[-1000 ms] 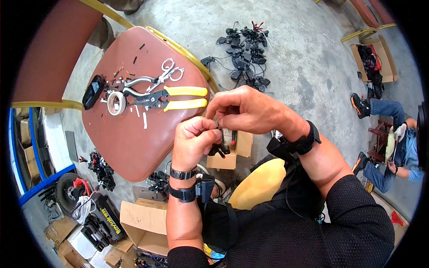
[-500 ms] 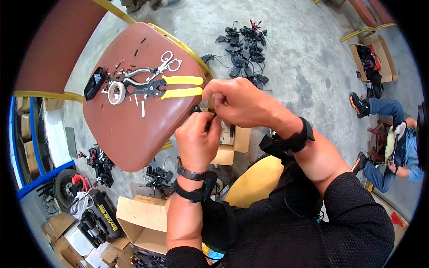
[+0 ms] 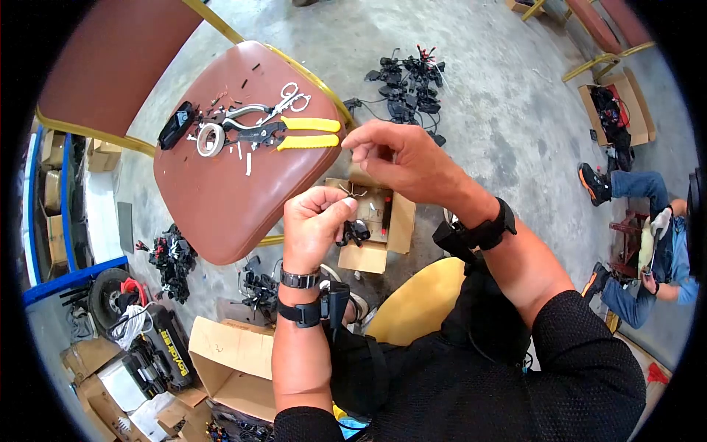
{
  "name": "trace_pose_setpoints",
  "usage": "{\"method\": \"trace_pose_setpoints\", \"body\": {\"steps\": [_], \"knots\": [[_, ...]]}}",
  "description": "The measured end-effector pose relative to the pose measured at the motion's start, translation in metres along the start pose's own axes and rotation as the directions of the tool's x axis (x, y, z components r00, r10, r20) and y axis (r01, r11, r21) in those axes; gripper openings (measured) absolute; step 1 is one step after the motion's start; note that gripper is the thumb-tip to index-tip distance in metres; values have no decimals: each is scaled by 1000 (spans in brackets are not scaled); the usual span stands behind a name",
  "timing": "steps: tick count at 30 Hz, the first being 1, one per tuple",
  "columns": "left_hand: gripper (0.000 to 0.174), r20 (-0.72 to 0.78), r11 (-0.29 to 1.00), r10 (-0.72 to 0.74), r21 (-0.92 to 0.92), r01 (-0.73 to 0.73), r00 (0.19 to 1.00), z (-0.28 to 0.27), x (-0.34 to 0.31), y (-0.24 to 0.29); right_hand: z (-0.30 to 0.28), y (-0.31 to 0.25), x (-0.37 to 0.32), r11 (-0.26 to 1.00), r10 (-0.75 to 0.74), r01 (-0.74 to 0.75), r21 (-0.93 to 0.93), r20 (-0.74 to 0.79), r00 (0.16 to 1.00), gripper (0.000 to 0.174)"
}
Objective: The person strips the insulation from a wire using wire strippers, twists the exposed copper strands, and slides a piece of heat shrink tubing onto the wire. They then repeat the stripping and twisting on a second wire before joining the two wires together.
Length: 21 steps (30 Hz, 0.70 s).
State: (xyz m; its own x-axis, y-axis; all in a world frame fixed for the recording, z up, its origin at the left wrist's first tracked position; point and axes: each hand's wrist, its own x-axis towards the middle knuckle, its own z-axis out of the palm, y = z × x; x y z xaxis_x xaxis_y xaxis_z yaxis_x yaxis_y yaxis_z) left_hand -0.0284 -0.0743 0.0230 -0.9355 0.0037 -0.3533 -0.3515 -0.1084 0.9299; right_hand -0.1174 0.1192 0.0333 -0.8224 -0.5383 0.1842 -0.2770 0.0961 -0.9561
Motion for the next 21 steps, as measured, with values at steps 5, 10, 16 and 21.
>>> {"method": "trace_pose_setpoints", "body": {"steps": [5,10,16,21], "knots": [[7,98,996,-33,-81,41,995,-9,-3,-1,5,-7,-6,987,-152,146,63,116,982,31],[6,145,994,-43,-95,57,988,-11,-4,0,5,-11,-10,995,-62,42,93,226,972,37],[6,176,995,-43,-83,59,983,-13,-2,0,3,-12,-10,997,-62,46,70,256,965,32],[7,147,998,-16,-56,24,989,-11,-1,-2,3,-8,-7,997,-60,72,-35,274,960,30]]}}
